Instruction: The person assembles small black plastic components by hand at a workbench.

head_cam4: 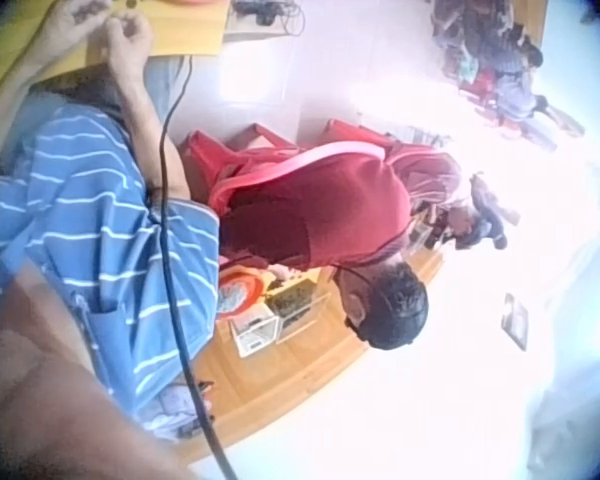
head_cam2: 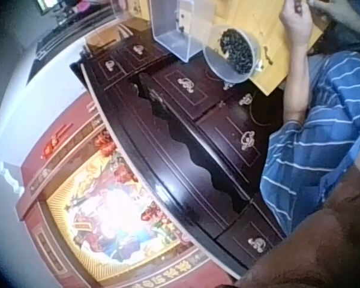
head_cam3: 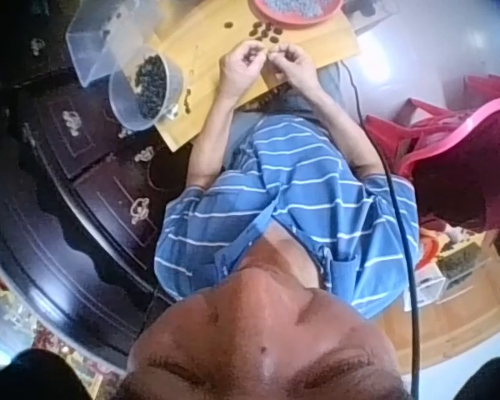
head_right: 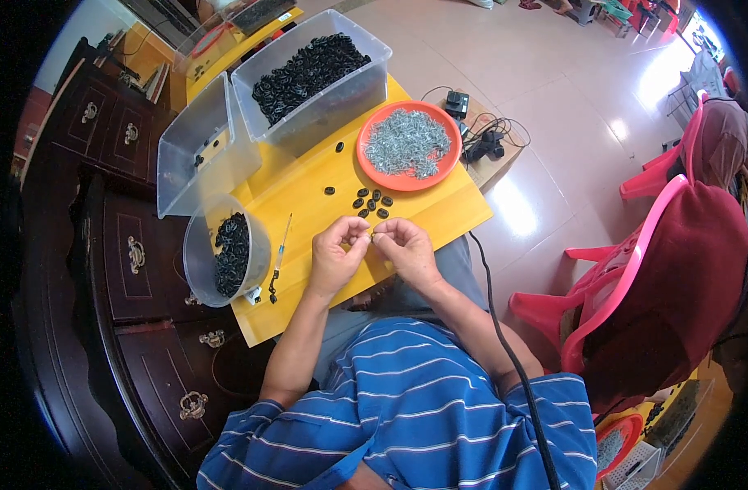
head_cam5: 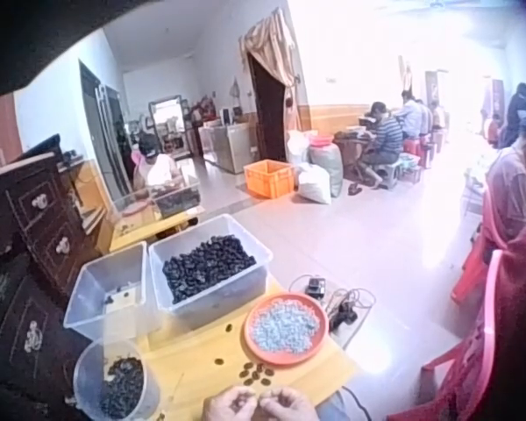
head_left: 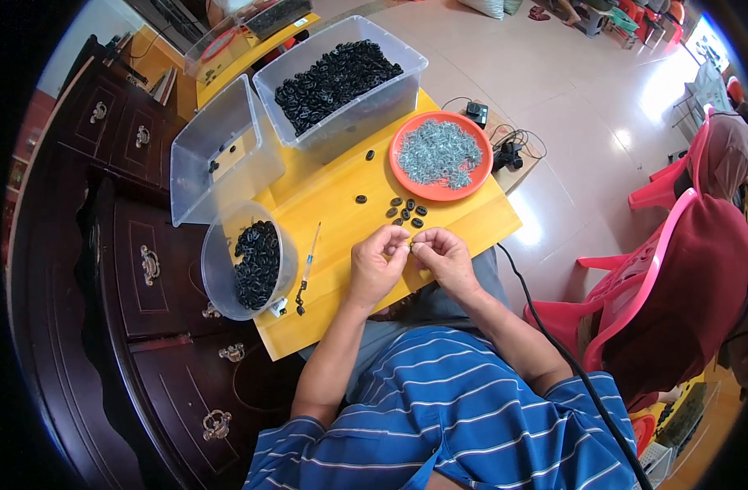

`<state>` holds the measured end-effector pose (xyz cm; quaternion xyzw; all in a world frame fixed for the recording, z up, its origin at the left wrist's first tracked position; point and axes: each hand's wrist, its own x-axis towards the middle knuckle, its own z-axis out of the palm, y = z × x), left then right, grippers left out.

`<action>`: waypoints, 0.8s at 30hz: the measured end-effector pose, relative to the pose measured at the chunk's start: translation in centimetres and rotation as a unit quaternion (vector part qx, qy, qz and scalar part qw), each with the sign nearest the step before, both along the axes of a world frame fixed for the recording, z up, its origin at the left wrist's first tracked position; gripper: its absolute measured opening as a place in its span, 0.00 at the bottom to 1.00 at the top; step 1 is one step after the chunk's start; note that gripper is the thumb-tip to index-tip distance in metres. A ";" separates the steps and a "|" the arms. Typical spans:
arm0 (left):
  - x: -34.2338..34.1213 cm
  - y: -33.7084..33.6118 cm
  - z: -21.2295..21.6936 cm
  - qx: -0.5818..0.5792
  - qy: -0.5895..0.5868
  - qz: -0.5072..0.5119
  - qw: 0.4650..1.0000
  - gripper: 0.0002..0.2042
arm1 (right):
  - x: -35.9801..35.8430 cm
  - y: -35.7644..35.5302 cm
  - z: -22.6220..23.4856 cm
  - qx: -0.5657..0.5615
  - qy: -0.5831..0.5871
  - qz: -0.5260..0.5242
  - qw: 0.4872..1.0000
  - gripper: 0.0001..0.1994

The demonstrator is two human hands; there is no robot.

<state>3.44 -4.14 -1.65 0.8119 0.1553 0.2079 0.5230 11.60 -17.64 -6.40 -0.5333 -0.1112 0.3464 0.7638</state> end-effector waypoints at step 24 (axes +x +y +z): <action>2.1 7.7 -0.7 0.262 0.069 0.097 0.958 0.15 | 0.9 0.0 1.1 0.021 0.085 -0.020 0.996 0.08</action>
